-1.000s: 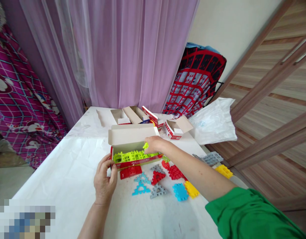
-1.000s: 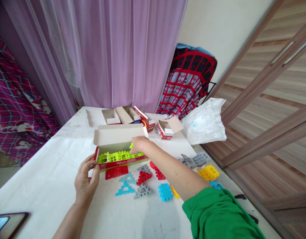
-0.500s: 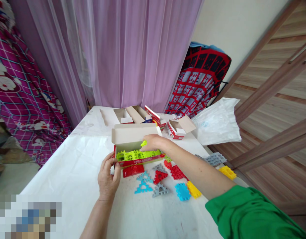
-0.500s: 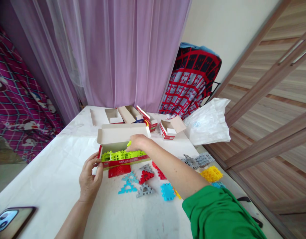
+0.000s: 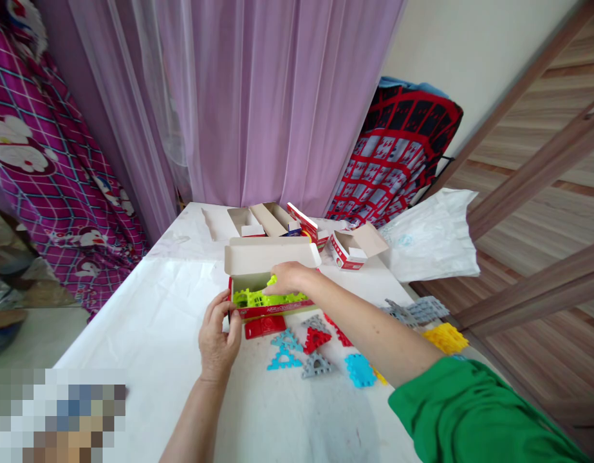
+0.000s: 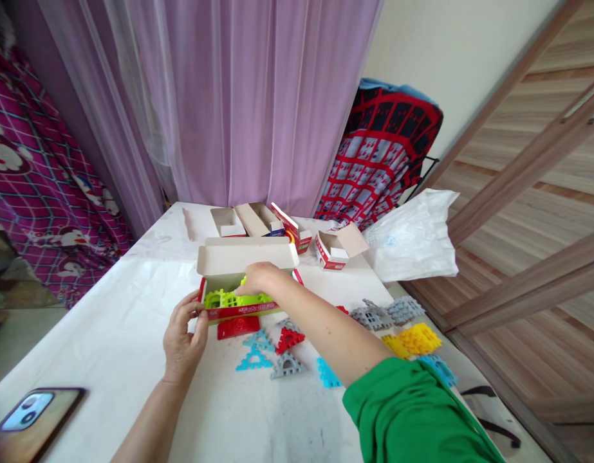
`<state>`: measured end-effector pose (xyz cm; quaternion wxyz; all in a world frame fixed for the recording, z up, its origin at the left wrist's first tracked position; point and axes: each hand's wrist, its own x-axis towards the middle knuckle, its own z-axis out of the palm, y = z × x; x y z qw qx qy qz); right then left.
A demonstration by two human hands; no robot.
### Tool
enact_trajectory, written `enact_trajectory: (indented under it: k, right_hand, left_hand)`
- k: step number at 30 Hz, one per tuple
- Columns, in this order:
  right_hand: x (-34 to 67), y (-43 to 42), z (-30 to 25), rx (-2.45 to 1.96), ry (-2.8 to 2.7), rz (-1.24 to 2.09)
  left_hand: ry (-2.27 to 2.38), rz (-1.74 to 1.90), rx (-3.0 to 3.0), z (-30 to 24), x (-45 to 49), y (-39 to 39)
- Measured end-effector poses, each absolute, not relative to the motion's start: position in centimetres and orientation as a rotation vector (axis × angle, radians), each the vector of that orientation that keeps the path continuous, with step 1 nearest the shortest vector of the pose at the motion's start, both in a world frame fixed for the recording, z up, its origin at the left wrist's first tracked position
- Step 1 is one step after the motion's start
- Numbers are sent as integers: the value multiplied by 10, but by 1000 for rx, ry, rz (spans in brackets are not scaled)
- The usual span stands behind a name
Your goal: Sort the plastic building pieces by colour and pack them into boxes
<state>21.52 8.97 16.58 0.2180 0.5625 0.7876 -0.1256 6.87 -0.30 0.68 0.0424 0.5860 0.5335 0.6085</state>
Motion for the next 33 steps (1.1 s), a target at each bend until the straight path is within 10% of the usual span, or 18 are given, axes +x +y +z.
enact_trajectory:
  k: [33]
  right_hand:
    - [185, 80, 158, 1536, 2436, -351]
  left_hand:
    - [1639, 1870, 1804, 6, 69, -5]
